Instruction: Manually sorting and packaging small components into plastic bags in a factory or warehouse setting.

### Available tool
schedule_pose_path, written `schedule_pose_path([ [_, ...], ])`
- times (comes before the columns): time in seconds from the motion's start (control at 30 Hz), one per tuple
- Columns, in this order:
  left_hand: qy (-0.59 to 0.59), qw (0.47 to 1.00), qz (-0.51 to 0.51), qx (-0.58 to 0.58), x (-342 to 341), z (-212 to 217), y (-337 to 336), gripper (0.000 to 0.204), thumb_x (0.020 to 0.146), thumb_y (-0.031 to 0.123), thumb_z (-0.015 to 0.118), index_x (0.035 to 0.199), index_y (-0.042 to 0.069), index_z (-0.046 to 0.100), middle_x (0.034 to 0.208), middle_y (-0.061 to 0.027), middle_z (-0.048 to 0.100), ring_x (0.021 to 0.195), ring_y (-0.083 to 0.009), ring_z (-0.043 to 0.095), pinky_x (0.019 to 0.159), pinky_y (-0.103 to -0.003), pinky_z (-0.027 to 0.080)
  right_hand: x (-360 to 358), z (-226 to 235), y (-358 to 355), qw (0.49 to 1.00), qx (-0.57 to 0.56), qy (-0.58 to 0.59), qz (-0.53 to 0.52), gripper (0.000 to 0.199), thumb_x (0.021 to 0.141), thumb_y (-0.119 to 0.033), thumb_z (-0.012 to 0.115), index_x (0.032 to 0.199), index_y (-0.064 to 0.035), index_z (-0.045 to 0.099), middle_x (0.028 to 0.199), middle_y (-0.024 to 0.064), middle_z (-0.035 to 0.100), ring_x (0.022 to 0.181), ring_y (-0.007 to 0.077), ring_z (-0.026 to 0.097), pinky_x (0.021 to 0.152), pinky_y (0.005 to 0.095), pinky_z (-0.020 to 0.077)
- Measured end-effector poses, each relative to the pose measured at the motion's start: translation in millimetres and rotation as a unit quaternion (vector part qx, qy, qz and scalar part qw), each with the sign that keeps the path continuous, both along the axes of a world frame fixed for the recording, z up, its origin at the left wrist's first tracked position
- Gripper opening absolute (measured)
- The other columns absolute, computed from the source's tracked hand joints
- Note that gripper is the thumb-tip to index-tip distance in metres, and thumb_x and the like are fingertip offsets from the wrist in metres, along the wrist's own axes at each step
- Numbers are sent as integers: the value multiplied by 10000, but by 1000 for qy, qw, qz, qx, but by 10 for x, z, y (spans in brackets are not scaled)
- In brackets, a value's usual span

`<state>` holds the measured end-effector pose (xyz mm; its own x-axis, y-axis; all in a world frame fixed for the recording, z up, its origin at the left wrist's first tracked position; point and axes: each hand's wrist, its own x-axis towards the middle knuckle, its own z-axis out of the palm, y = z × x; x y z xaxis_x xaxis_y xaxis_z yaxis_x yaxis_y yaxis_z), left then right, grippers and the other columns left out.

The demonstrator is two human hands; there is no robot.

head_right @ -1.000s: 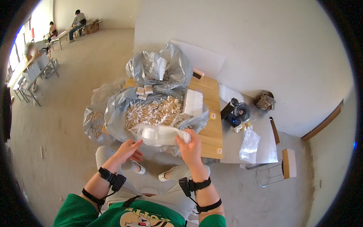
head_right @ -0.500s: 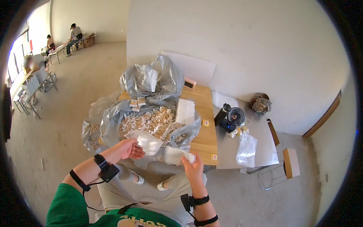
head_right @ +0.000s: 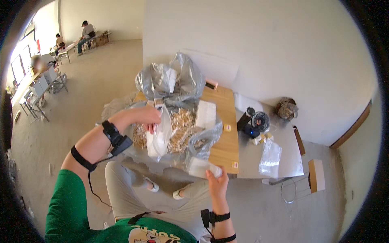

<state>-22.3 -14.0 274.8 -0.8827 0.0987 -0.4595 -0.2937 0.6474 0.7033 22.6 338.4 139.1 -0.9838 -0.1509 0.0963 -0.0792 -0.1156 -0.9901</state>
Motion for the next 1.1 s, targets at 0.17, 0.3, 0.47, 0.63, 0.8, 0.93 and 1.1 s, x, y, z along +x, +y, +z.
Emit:
schedule_pose_path([
  [0.17,33,977,-90,-189,-26,-63,-31,180,763,146,501,750,-4,599,694,-140,655,601,-209,676,519,-348,520,28,74,-21,1000,13,-10,1,238,831,-7,628,1058,-3,557,967,24,601,859,86,545,763,228,443],
  [0.3,225,933,-85,-267,85,-643,43,213,778,228,559,752,18,585,740,-139,634,687,-297,642,597,-415,481,-10,-63,-10,1000,10,-2,10,263,829,-4,630,1080,-4,553,974,22,601,871,87,544,767,230,445],
  [0.47,259,940,15,-220,566,-595,312,238,767,263,602,829,34,580,834,-153,633,807,-346,614,676,-448,477,-45,20,-35,1000,8,-21,-5,245,822,-1,636,1051,-3,551,958,28,602,844,94,551,749,235,457],
  [0.63,237,928,85,-275,997,-753,261,237,765,264,600,867,51,588,843,-154,636,804,-357,616,688,-466,481,-78,324,-387,999,48,6,21,225,811,-7,653,1011,1,551,925,31,598,822,93,553,736,240,465],
  [0.8,240,938,146,-205,1101,-986,237,208,795,238,567,870,47,605,785,-162,628,804,-370,612,691,-460,485,-186,599,-903,996,39,6,86,242,797,-6,673,1009,-13,556,919,33,603,841,104,563,745,243,468],
  [0.93,324,916,216,-99,1082,-1147,332,186,804,206,565,847,32,615,779,-181,634,792,-367,623,689,-445,484,-278,844,-1414,952,-104,-36,285,288,781,13,675,1044,-29,567,931,32,615,874,130,574,771,261,468],
  [1.1,372,883,259,124,1037,-1378,411,143,792,152,593,834,15,601,782,-204,625,785,-356,627,671,-409,474,-578,629,-1777,867,51,-101,486,311,759,17,688,1051,-29,591,940,20,621,875,123,574,789,273,464],
])
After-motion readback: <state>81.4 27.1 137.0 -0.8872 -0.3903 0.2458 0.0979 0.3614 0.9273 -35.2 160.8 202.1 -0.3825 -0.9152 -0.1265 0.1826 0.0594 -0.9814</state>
